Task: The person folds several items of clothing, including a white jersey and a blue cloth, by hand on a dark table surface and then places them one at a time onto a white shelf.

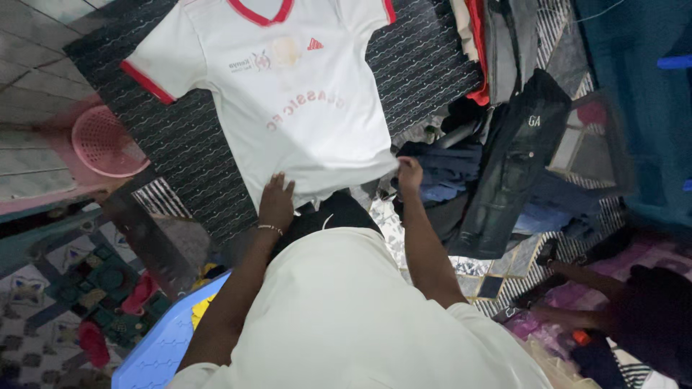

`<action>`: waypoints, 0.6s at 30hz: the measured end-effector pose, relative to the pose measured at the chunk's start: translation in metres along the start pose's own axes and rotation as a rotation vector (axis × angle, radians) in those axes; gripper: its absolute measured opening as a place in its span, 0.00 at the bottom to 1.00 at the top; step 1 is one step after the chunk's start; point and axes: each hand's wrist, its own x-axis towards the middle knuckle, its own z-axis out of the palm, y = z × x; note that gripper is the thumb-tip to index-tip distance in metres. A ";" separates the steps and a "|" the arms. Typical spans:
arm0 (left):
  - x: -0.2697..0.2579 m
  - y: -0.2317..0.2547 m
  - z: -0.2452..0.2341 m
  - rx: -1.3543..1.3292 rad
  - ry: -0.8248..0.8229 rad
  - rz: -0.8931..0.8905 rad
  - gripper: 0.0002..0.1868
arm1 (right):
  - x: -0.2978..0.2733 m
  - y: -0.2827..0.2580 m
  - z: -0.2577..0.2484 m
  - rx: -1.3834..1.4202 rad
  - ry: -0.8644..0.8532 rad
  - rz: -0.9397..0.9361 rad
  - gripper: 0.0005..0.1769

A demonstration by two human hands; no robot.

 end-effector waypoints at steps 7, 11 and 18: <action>-0.018 -0.013 -0.005 -0.150 0.127 -0.268 0.25 | 0.009 -0.003 0.024 -0.319 0.018 -0.171 0.09; 0.005 -0.024 -0.009 -0.248 0.229 -0.434 0.24 | 0.043 -0.031 0.055 -0.551 -0.033 -0.470 0.15; 0.064 -0.044 -0.017 0.149 0.388 -0.445 0.34 | 0.109 -0.080 0.098 -0.802 -0.181 -0.762 0.18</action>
